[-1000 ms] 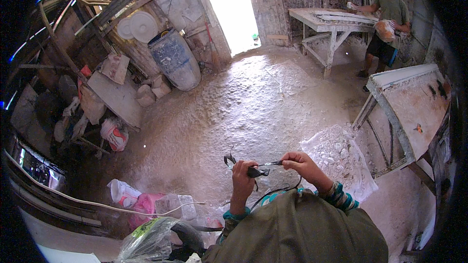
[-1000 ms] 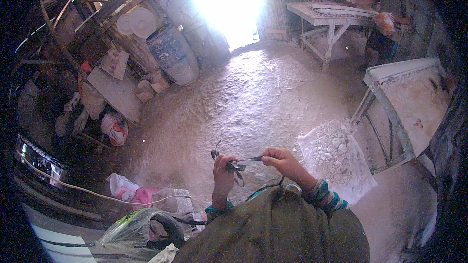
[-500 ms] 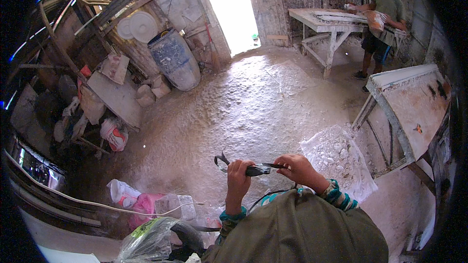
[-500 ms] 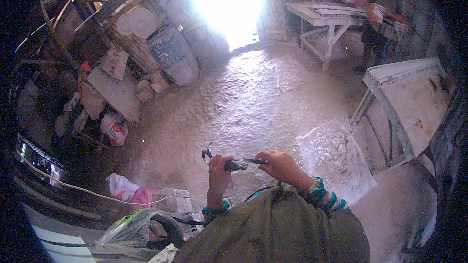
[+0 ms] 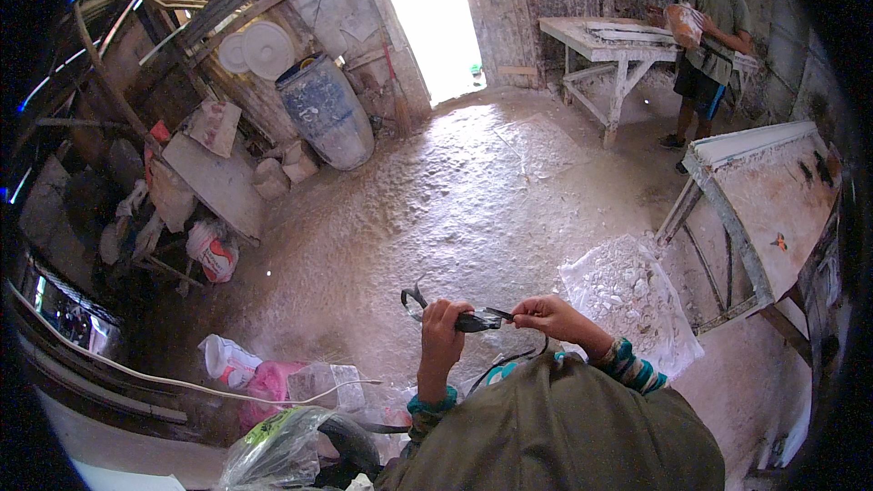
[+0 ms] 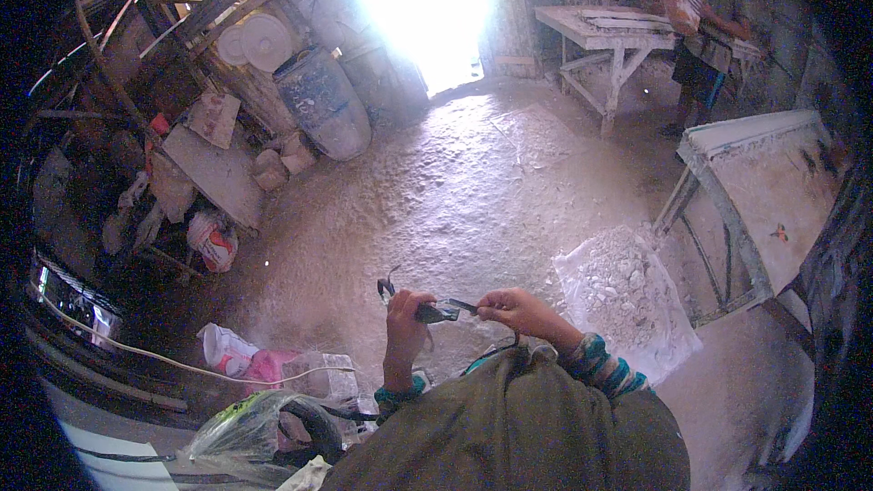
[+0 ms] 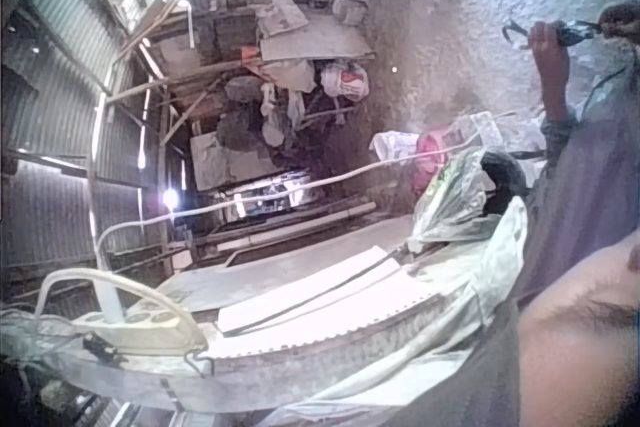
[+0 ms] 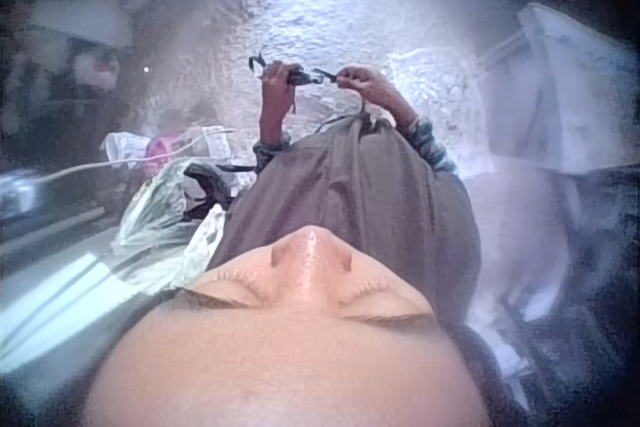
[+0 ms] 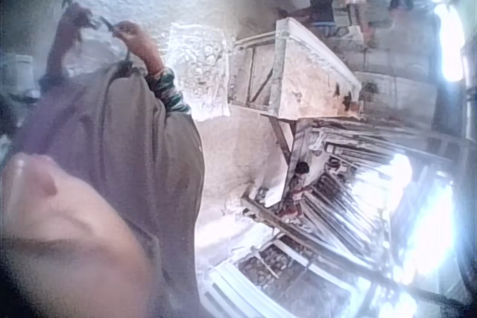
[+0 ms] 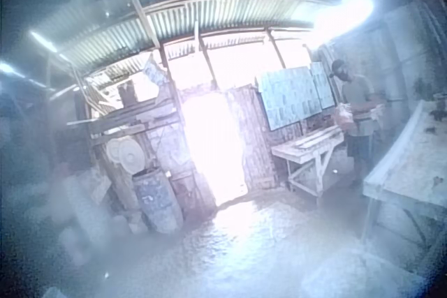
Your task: The person handles a long black rubber strip, folds and aligns it, then uses scissors to cut it into multiple short pieces. The cut pieces are placed on a nearby workbench. A second person works at a separate table in the background.
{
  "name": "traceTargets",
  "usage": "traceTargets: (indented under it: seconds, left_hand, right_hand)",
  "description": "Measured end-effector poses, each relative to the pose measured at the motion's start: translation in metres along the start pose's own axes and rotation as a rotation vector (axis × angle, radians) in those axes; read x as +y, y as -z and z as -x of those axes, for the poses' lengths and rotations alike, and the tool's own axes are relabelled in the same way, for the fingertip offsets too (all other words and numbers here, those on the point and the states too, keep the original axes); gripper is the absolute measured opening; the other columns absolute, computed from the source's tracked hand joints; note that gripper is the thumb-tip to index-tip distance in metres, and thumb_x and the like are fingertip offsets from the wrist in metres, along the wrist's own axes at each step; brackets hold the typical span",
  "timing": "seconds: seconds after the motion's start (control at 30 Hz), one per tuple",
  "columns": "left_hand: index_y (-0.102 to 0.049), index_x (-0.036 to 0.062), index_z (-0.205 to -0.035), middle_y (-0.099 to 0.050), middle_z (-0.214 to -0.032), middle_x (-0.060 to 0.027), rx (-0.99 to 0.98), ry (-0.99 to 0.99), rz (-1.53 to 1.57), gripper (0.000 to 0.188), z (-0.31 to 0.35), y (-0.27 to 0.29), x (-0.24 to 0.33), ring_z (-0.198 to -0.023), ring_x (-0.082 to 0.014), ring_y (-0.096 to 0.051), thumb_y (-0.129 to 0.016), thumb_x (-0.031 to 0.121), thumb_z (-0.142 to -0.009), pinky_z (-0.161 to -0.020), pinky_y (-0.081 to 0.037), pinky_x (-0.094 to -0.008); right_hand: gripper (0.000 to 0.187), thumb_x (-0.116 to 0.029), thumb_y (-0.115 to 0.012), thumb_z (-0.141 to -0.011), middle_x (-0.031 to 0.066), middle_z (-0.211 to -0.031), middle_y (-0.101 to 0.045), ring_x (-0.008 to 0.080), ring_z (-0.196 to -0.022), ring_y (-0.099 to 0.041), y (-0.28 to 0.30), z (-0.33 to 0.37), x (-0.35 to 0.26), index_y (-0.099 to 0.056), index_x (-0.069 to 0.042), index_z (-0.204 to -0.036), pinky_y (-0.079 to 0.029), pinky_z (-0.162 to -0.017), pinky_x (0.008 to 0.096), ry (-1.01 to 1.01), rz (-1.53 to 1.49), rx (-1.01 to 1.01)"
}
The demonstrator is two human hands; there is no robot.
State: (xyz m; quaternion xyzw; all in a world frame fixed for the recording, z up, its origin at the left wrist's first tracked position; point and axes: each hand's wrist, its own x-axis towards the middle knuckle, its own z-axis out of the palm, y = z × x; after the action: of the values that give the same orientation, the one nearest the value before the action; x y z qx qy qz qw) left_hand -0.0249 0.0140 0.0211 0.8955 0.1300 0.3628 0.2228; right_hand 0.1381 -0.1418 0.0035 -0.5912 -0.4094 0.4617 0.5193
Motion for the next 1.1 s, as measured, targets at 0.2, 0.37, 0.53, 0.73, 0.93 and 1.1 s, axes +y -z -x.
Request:
traceTargets:
  seconds: [0.2, 0.37, 0.53, 0.73, 0.93, 1.1]
  left_hand:
    - [-0.056, 0.0085, -0.083, -0.048, -0.072, -0.0078, 0.019, -0.033, 0.067, 0.018, 0.006, -0.008, -0.005, -0.073, -0.0271, -0.049, -0.056, 0.001, -0.066, -0.069, -0.036, -0.0372]
    - [-0.055, 0.0094, -0.084, -0.05, -0.072, -0.0068, 0.033, -0.041, 0.041, 0.026, 0.005, -0.011, -0.001, -0.073, -0.0261, -0.051, -0.063, 0.002, -0.06, -0.069, -0.039, -0.0353]
    - [-0.055, 0.0069, -0.084, -0.051, -0.075, -0.0098, -0.015, 0.076, 0.197, 0.018, 0.005, -0.009, 0.001, -0.073, -0.0301, -0.05, -0.055, 0.001, -0.066, -0.068, -0.039, -0.038]
    - [-0.055, 0.0074, -0.084, -0.05, -0.074, -0.01, 0.001, 0.057, 0.116, 0.02, 0.002, -0.003, 0.001, -0.073, -0.0302, -0.05, -0.053, -0.001, -0.066, -0.066, -0.038, -0.039]
    - [-0.055, 0.0084, -0.081, -0.055, -0.075, -0.0082, -0.039, 0.071, -0.019, 0.02, -0.002, 0.004, 0.006, -0.077, -0.029, -0.054, -0.058, -0.002, -0.064, -0.069, -0.041, -0.0385]
    - [-0.055, 0.0079, -0.083, -0.052, -0.075, -0.0097, -0.059, 0.073, -0.032, 0.02, -0.004, 0.009, 0.008, -0.075, -0.0302, -0.052, -0.055, -0.001, -0.065, -0.068, -0.038, -0.0397]
  right_hand:
    - [0.024, -0.026, -0.055, -0.085, -0.0029, -0.075, -0.054, 0.0067, -0.072, -0.048, 0.003, 0.005, -0.019, -0.06, -0.002, -0.086, -0.039, -0.066, 0.0206, -0.029, -0.166, 0.046]
    - [0.022, -0.026, -0.057, -0.084, -0.0033, -0.075, -0.054, 0.0064, -0.072, -0.048, 0.006, 0.008, -0.024, -0.059, -0.004, -0.084, -0.039, -0.068, 0.0207, -0.081, -0.341, 0.026]
    - [0.021, -0.024, -0.054, -0.086, -0.0018, -0.076, -0.053, 0.0074, -0.073, -0.05, 0.001, 0.008, -0.027, -0.058, -0.004, -0.088, -0.041, -0.072, 0.0238, -0.113, -0.47, 0.022]
    - [0.016, -0.022, -0.057, -0.083, 0.005, -0.076, -0.057, 0.0176, -0.075, -0.056, -0.006, 0.006, -0.033, -0.058, -0.009, -0.092, -0.044, -0.071, 0.029, 0.219, 0.205, 0.211]
    - [0.018, -0.017, -0.063, -0.074, 0.0061, -0.087, -0.056, 0.0265, -0.087, -0.054, -0.015, 0.002, -0.031, -0.059, -0.013, -0.092, -0.042, -0.077, 0.0375, 0.545, 0.858, 0.463]
    - [0.023, -0.017, -0.063, -0.073, 0.0051, -0.095, -0.055, 0.0257, -0.094, -0.051, -0.016, 0.002, -0.015, -0.057, -0.014, -0.094, -0.039, -0.079, 0.0401, 0.527, 1.02, 0.494]
